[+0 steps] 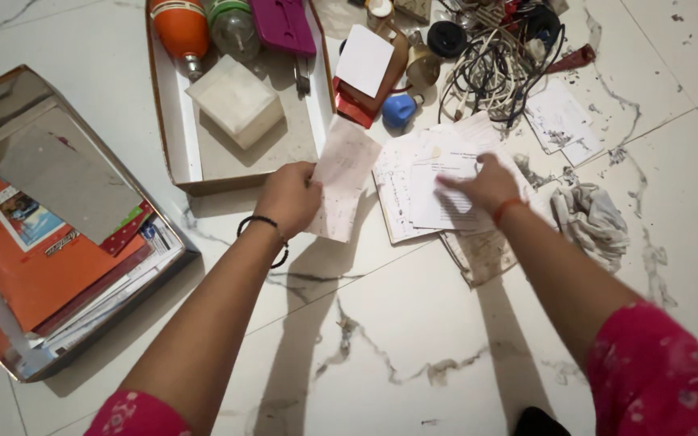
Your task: The person sorts through a pile of papers, notebooks, and miscellaneous items on a tiled floor. They fold papers, place them into a tray, and move other objects like a cloth, a small container, and tangled wires into the tray.
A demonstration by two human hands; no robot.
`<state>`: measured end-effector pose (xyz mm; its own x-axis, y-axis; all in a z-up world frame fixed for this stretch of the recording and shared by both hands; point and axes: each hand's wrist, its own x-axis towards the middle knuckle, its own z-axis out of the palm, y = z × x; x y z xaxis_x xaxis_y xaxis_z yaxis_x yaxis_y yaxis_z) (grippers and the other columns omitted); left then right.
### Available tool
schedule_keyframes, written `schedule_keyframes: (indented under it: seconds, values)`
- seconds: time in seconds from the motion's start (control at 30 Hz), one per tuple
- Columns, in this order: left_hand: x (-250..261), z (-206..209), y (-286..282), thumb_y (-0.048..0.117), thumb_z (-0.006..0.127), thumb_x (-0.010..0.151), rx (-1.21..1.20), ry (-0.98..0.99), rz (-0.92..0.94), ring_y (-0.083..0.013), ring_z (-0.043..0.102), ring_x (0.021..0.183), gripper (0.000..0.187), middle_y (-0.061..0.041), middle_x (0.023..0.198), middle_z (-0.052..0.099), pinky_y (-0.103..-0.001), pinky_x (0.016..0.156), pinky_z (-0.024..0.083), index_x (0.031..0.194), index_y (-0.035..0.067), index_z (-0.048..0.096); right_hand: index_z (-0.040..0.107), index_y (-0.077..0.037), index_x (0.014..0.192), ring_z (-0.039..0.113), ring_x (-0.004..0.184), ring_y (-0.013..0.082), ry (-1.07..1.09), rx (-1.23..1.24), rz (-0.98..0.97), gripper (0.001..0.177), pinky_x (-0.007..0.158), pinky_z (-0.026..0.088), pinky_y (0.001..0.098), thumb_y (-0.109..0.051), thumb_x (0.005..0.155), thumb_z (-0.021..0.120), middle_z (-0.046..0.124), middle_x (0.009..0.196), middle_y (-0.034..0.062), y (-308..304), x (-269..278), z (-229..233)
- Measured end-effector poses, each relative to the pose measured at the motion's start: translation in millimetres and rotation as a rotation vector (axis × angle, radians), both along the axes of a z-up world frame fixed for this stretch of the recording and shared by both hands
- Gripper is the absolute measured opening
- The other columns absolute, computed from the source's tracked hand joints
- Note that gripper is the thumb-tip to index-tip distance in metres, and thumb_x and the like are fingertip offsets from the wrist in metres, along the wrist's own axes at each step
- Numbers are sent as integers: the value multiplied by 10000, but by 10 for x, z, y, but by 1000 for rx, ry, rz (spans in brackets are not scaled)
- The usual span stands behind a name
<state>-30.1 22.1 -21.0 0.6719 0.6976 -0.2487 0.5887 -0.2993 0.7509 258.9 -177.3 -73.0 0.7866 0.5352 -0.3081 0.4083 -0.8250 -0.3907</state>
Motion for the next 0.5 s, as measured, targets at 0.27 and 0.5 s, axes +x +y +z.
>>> schedule_keyframes:
  seconds: [0.27, 0.5]
  values:
    - [34, -208, 75, 133, 664, 852, 32, -68, 80, -376, 694, 937, 261, -213, 977, 729, -446, 832, 523, 1071, -7, 695, 614, -38, 1322, 708, 1040, 314, -87, 138, -201, 607, 938, 557, 399, -299, 825, 843, 742, 1161, 203, -140, -250, 4]
    - [125, -335, 117, -8, 574, 834, -375, -331, 289, -199, 731, 754, 337, -149, 927, 765, -341, 685, 574, 1149, -35, 690, 593, 24, 1207, 727, 1024, 178, 958, 916, -424, 273, 944, 622, 307, -128, 981, 613, 716, 1144, 107, 222, -235, 508]
